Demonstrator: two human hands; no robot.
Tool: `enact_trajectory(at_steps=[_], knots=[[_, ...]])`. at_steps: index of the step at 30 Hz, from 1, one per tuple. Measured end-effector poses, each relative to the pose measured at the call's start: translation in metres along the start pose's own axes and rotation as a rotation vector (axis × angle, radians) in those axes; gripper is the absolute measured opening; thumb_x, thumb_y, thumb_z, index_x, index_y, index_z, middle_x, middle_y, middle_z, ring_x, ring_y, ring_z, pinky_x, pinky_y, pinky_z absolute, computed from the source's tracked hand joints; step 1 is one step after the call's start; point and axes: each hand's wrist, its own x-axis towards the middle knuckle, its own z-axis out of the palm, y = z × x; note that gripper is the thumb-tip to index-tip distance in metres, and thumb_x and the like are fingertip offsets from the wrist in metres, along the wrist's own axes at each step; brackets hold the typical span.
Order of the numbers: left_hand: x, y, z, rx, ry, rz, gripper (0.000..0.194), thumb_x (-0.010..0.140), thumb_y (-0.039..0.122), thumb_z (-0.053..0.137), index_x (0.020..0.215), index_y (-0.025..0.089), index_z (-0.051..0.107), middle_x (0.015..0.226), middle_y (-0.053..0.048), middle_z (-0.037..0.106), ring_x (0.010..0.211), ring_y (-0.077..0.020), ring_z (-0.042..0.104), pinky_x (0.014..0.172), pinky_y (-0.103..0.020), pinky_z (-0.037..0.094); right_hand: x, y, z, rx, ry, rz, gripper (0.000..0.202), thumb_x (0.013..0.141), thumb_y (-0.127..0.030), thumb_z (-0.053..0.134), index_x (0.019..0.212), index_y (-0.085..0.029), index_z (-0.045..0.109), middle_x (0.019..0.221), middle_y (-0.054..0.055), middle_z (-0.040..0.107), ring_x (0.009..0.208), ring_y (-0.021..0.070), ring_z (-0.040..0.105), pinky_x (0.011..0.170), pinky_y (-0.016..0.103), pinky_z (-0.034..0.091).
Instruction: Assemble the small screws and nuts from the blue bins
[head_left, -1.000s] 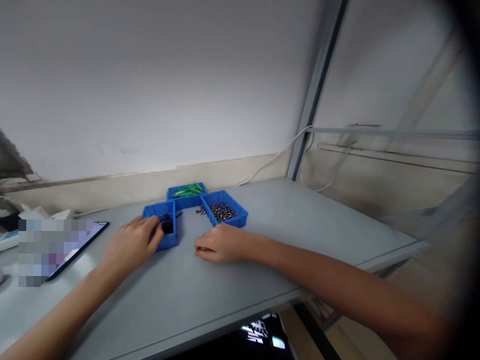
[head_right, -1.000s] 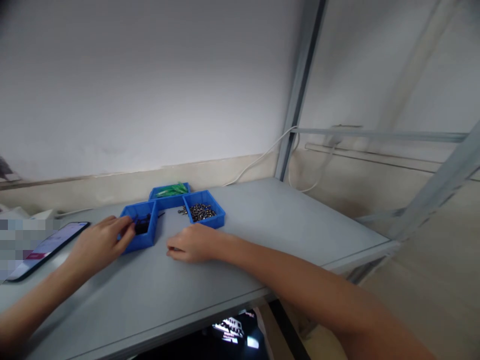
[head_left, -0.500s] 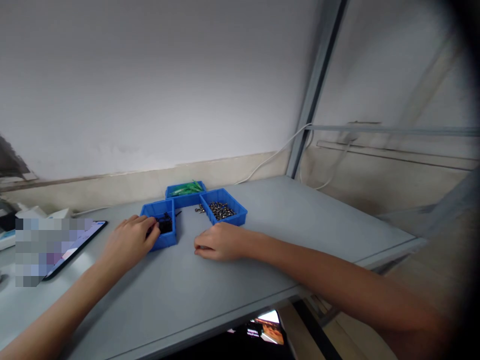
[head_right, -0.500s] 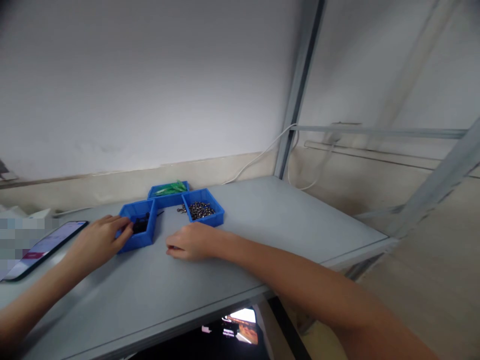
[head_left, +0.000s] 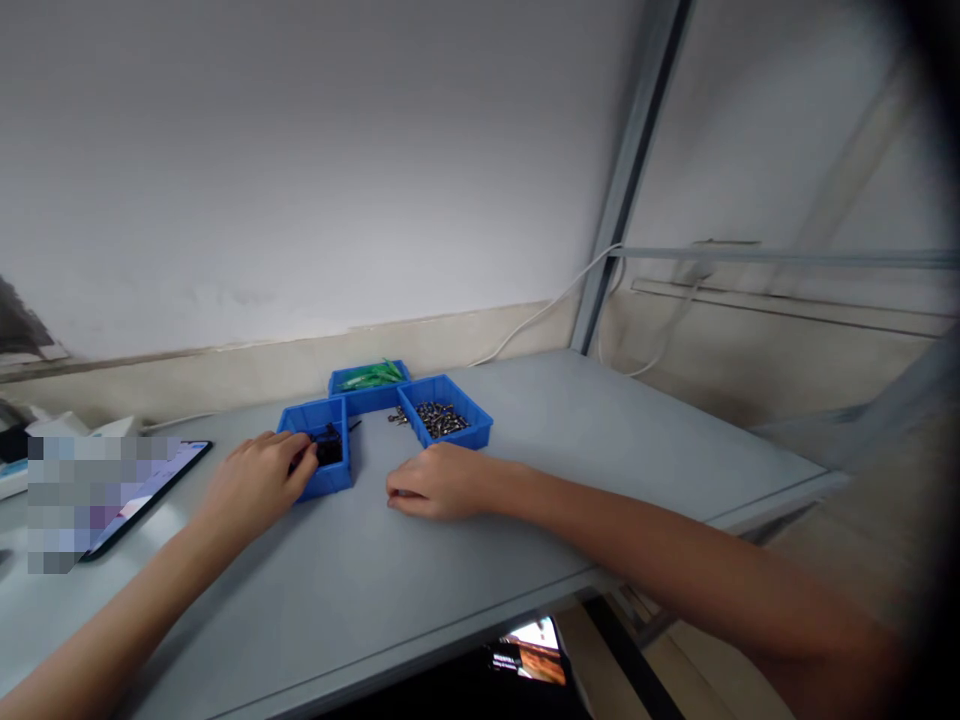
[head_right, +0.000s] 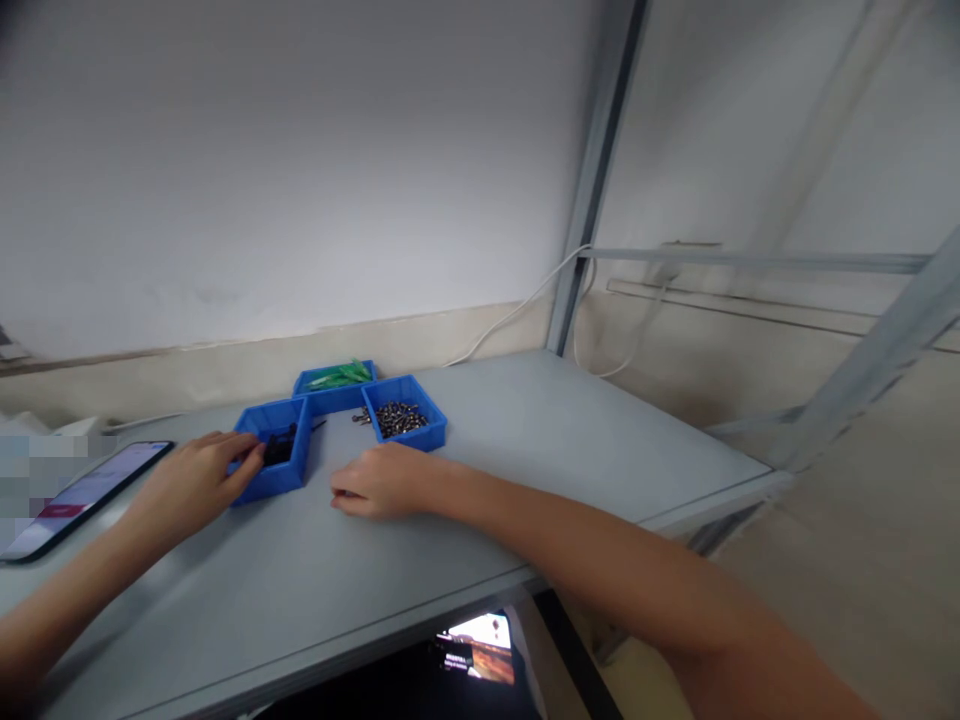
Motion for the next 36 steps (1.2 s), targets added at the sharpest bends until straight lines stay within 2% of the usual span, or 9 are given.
enact_trajectory(at_steps=[7,10,12,15,20,23,26,31,36], knots=[[-0.001,-0.001,0.001,0.010,0.068,0.025,0.034,0.087,0.032,0.032,0.071,0.018,0.058,0.066,-0.006,0.060,0.068,-0.0235,0.057,0.062,-0.032,0.037,0.001,0.000,-0.002,0.009,-0.001,-0.005,0.022,0.087,-0.027,0.043,0.086,-0.015,0.061,0.080,0.004,0.067,0.066,0.0125,0.058,0.055,0.023,0.033],[-0.001,-0.001,-0.001,-0.051,0.160,0.138,0.034,0.088,0.033,0.033,0.072,0.017,0.058,0.069,-0.006,0.060,0.075,-0.0237,0.055,0.069,-0.034,0.038,0.001,0.001,-0.001,0.007,0.006,-0.006,0.022,0.087,-0.027,0.042,0.086,-0.016,0.061,0.079,0.004,0.067,0.066,0.0123,0.058,0.054,0.023,0.033],[-0.004,0.001,-0.003,-0.184,0.159,0.248,0.033,0.088,0.034,0.034,0.075,0.016,0.059,0.073,-0.006,0.060,0.075,-0.0213,0.053,0.071,-0.033,0.039,0.000,0.001,0.000,-0.001,0.014,-0.012,0.022,0.087,-0.028,0.042,0.086,-0.016,0.061,0.079,0.003,0.067,0.066,0.0121,0.058,0.054,0.023,0.033],[-0.009,0.011,-0.009,-0.480,-0.038,0.307,0.029,0.088,0.035,0.037,0.080,0.017,0.059,0.075,-0.003,0.059,0.069,-0.0157,0.052,0.065,-0.027,0.040,0.000,0.001,0.000,-0.030,0.013,-0.010,0.024,0.088,-0.029,0.040,0.087,-0.017,0.060,0.078,0.003,0.067,0.065,0.0120,0.058,0.054,0.023,0.033],[-0.014,0.025,-0.013,-0.949,-0.604,0.159,0.024,0.085,0.039,0.043,0.081,0.018,0.056,0.065,0.003,0.053,0.059,-0.0112,0.050,0.052,-0.021,0.040,-0.001,0.000,-0.001,-0.059,0.005,-0.024,0.021,0.088,-0.028,0.042,0.085,-0.016,0.059,0.075,0.003,0.066,0.064,0.0114,0.056,0.053,0.023,0.031],[-0.014,0.021,-0.010,-1.048,-0.863,0.192,0.019,0.079,0.036,0.054,0.087,0.019,0.057,0.071,0.002,0.055,0.062,-0.0115,0.051,0.054,-0.021,0.041,-0.001,0.000,-0.001,-0.057,0.002,-0.012,0.023,0.088,-0.029,0.041,0.083,-0.016,0.060,0.075,0.003,0.065,0.063,0.0112,0.055,0.052,0.023,0.031],[-0.013,0.014,-0.009,-1.022,-0.945,0.255,0.017,0.073,0.032,0.061,0.084,0.019,0.060,0.074,0.002,0.057,0.066,-0.0120,0.052,0.058,-0.021,0.041,-0.002,0.000,-0.001,-0.034,0.002,-0.002,0.024,0.088,-0.030,0.041,0.084,-0.017,0.060,0.075,0.003,0.066,0.063,0.0114,0.056,0.052,0.023,0.032],[-0.015,0.010,-0.014,-1.074,-1.026,0.227,0.026,0.059,0.025,0.072,0.082,0.021,0.061,0.077,0.002,0.061,0.074,-0.0149,0.055,0.064,-0.024,0.043,-0.001,0.000,-0.002,-0.017,-0.010,-0.005,0.021,0.087,-0.028,0.043,0.087,-0.017,0.061,0.077,0.003,0.066,0.065,0.0119,0.057,0.053,0.023,0.033],[-0.016,0.011,-0.016,-1.064,-1.008,0.259,0.024,0.058,0.023,0.072,0.078,0.019,0.060,0.073,0.002,0.059,0.072,-0.0138,0.053,0.063,-0.023,0.041,0.000,0.001,-0.002,-0.015,-0.012,-0.015,0.022,0.087,-0.028,0.042,0.087,-0.016,0.061,0.079,0.003,0.067,0.066,0.0119,0.057,0.054,0.023,0.033]])
